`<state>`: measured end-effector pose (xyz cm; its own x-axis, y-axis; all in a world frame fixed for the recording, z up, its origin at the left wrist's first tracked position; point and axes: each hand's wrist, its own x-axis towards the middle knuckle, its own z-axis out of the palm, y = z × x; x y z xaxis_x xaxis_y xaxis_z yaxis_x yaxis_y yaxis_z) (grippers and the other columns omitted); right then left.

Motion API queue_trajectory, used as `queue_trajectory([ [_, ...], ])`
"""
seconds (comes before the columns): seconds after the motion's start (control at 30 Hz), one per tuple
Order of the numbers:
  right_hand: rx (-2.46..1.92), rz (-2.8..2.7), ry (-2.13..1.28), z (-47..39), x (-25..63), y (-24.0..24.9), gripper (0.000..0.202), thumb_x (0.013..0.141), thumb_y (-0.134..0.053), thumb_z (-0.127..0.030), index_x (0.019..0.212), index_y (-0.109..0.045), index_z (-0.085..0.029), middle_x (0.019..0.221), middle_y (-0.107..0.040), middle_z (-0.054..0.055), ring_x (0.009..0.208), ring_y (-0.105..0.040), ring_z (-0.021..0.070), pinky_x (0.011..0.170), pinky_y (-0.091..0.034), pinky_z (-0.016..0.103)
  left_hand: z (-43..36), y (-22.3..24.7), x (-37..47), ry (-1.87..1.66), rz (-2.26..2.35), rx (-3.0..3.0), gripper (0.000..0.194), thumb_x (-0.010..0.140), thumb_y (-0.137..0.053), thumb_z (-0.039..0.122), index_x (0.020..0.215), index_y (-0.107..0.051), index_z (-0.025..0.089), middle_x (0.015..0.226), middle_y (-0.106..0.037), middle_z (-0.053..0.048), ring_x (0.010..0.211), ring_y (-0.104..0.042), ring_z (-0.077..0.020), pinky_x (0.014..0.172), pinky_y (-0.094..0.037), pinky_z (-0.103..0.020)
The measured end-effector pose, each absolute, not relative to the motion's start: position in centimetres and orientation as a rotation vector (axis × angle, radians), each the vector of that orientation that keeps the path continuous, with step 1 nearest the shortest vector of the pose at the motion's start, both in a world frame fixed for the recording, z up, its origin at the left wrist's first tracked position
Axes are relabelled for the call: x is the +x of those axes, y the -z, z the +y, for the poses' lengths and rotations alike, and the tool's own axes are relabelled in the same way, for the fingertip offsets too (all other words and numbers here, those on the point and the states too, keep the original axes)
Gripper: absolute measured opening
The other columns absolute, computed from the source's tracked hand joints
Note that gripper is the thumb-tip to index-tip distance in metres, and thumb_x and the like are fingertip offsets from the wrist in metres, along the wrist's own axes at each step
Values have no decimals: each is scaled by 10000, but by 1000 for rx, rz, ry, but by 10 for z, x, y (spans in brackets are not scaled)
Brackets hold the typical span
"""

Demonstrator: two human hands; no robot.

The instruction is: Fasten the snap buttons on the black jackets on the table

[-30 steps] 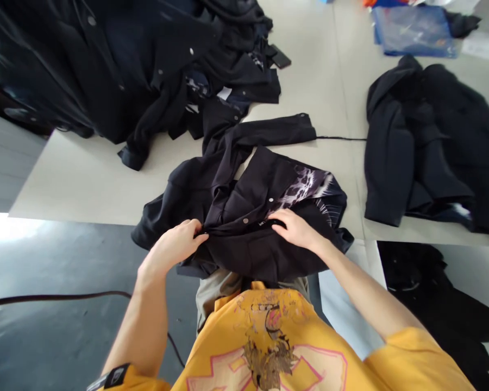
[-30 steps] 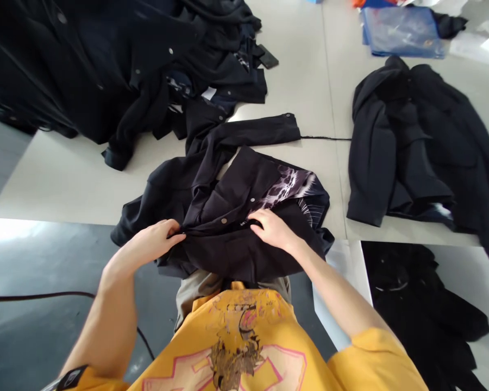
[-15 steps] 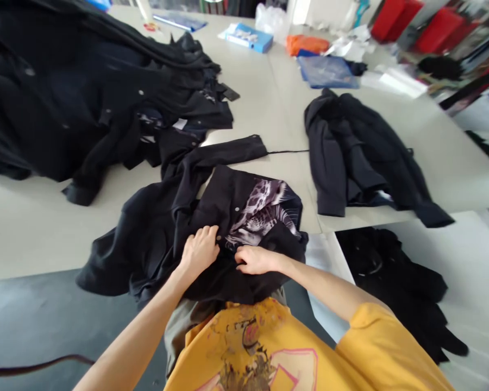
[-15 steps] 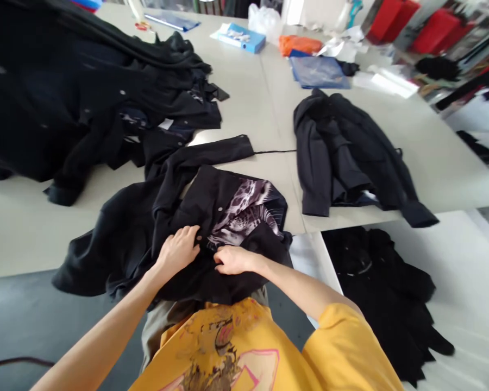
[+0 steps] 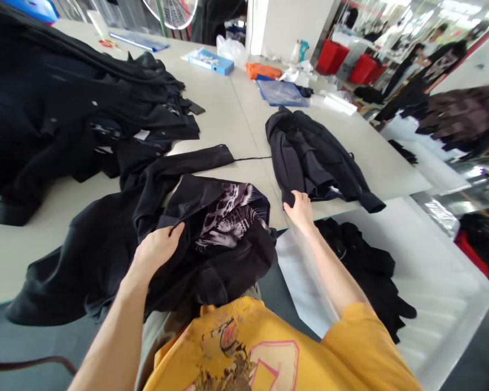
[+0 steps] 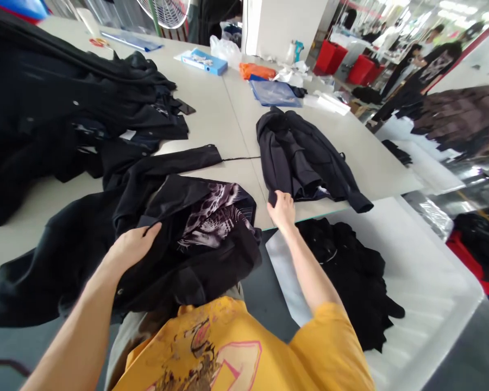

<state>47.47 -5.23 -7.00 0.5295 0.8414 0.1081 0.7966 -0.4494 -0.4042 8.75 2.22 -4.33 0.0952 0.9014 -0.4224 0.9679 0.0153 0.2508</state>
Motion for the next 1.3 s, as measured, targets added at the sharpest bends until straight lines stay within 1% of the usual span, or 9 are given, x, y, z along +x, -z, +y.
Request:
queue_trajectory([
  [0.07,-2409,-1114,-326,-50,513,84,580,760,-715,-185,1312,-542,-146,1368,-473,194,1278,-418,333,1072,-326,457,21,33,92,176,1828,1908,630,954,-241,569,1181,-679,178,1180,-695,-193,1127,-640,-397,919,-491,-467],
  [0.27,-2192,-847,-404,-42,554,102,207,807,-526,-130,973,-649,-129,1216,-592,178,1249,-447,265,1105,-322,396,17,18,87,41,1821,1882,510,930,-343,495,1133,-700,192,1099,-720,-156,1039,-665,-374,822,-521,-431],
  [0.43,-1884,-512,-444,-34,584,77,123,827,-446,-218,901,-537,-181,906,-635,63,925,-613,200,821,-549,366,16,25,70,-244,1861,1765,400,892,-460,512,916,-700,193,832,-714,-85,859,-669,-333,697,-495,-373],
  [0.6,-1687,-282,-473,-38,596,61,39,798,-481,-196,784,-447,-208,670,-546,-24,653,-598,134,654,-583,327,16,36,72,-639,1864,1695,372,890,-488,565,956,-667,246,835,-671,-26,877,-644,-313,731,-455,-385],
  [0.77,-1646,-222,-226,-55,578,48,172,760,-500,-141,917,-491,-210,881,-597,9,852,-630,151,809,-580,364,18,46,71,-690,1857,1490,367,813,-631,538,1022,-671,239,889,-678,-7,902,-639,-274,721,-454,-335],
  [0.9,-1671,-683,187,-66,509,31,174,830,-480,-147,972,-566,-200,964,-608,33,949,-613,165,950,-506,360,15,59,64,-567,1696,1365,415,782,-624,587,883,-687,190,680,-608,21,640,-545,-160,548,-361,-243],
  [1.0,-1625,-1387,-240,-63,425,29,178,946,-457,-204,990,-629,-204,828,-649,30,833,-635,175,860,-524,338,15,69,61,-537,1551,1335,479,796,-577,647,761,-645,174,595,-514,36,550,-436,-118,489,-284,-226],
  [1.13,-1297,-2257,-829,-50,316,58,184,959,-503,-178,1041,-667,-188,1013,-687,80,1012,-630,198,916,-507,339,20,72,60,-630,1485,1288,506,812,-564,652,662,-548,169,561,-435,38,517,-376,-101,464,-253,-218],
  [1.3,-1238,-2483,-1451,-44,252,105,247,955,-570,-263,1145,-667,-137,1083,-695,103,980,-640,209,872,-488,318,25,64,56,-772,1429,1240,482,858,-537,613,658,-450,183,567,-331,54,503,-295,-82,452,-202,-206],
])
